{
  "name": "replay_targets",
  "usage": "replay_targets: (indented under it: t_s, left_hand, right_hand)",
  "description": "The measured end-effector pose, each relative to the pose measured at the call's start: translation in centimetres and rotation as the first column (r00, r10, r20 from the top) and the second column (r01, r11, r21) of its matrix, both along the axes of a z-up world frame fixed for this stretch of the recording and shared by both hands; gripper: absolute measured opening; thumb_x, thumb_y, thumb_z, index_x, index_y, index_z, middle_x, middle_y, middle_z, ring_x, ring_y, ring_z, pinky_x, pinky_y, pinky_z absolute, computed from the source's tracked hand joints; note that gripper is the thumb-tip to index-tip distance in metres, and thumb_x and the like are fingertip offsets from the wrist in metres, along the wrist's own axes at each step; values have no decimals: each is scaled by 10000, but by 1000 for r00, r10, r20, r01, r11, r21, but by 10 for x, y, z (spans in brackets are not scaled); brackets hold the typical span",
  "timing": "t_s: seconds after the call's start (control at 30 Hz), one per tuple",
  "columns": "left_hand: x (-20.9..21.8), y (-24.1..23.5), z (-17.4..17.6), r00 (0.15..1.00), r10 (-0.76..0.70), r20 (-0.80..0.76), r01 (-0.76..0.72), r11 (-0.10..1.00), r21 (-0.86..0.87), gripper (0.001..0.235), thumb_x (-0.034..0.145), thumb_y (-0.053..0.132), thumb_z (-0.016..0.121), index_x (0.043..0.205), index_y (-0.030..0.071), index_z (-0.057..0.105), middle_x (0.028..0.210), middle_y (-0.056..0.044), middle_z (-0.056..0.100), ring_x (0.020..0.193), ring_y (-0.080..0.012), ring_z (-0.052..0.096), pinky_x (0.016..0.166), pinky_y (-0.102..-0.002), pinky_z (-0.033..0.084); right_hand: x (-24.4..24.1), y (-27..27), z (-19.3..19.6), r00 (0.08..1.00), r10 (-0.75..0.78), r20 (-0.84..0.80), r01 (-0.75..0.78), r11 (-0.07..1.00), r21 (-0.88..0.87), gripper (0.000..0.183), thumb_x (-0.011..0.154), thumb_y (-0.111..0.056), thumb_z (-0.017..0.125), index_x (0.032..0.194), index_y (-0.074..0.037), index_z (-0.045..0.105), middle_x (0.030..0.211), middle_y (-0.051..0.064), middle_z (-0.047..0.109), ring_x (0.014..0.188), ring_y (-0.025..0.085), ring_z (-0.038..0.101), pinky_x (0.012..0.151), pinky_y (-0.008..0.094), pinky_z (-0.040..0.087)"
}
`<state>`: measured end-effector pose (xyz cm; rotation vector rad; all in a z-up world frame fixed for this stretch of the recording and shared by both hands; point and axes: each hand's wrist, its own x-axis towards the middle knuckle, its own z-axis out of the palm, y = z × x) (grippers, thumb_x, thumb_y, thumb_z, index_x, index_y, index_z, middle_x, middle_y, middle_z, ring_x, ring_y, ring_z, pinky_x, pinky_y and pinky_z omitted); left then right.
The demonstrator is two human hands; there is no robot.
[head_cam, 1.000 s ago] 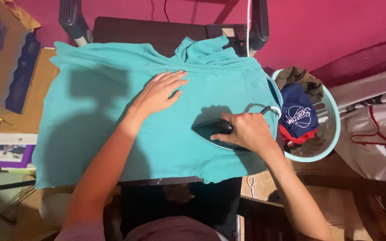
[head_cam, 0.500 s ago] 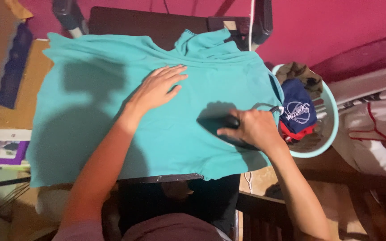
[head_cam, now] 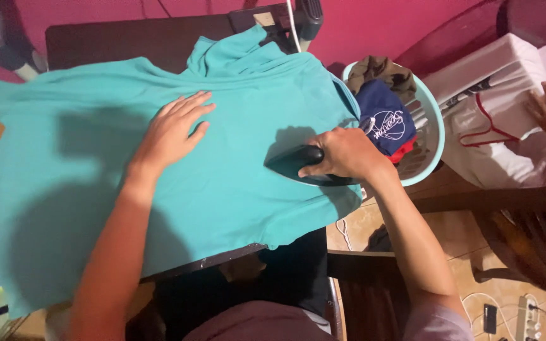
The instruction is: Ironing a light blue polo shirt on a table.
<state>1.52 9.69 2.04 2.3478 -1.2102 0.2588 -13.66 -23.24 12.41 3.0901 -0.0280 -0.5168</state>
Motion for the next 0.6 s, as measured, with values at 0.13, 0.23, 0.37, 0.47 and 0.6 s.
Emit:
replay_targets:
  t_s: [0.13, 0.23, 0.37, 0.47, 0.6]
  left_hand:
    - [3, -1, -2, 999, -14, -32, 14, 1000, 10, 314, 1055, 239, 578, 1358, 185, 636, 1567, -18, 526, 1479, -188, 438, 1218, -466, 327]
    - [-2, -2, -1, 999, -24, -25, 24, 1000, -13, 313, 1050, 215, 593, 1353, 161, 647, 1546, -50, 546, 1468, -220, 459, 1207, -481, 337]
    - [-4, -3, 1, 999, -21, 33, 23, 999, -47, 333, 1013, 197, 633, 1343, 156, 657, 1487, -74, 595, 1430, -240, 507, 1185, -478, 373]
    - [-4, -3, 1, 999, 3, 38, -1, 999, -40, 318, 1018, 204, 630, 1333, 170, 658, 1500, -45, 590, 1443, -209, 497, 1197, -458, 358]
    - [-7, -2, 4, 1000, -4, 3, 4, 1000, -30, 327, 1034, 185, 603, 1357, 153, 647, 1509, -67, 577, 1447, -237, 487, 1199, -478, 344]
  right_hand:
    - [2, 0, 15, 999, -25, -34, 26, 999, 32, 419, 707, -652, 800, 891, -278, 755, 814, 3, 786, 897, 288, 766, 820, 406, 586]
    - [7, -8, 8, 999, -30, -45, 33, 998, 58, 403, 714, -613, 819, 910, -264, 772, 826, 13, 789, 905, 293, 766, 830, 410, 582]
    - [-9, 2, 26, 986, -40, -164, 55, 995, 85, 434, 671, -636, 818, 951, -306, 786, 898, 23, 801, 980, 313, 755, 865, 451, 589]
    - [-5, -10, 8, 994, -48, -101, 48, 999, -2, 508, 696, -678, 796, 1008, -276, 786, 912, 53, 792, 970, 315, 757, 849, 459, 591]
    - [-6, -9, 27, 992, -87, -86, 89, 996, 21, 547, 739, -615, 804, 1113, -217, 773, 993, 115, 792, 1009, 354, 748, 870, 482, 583]
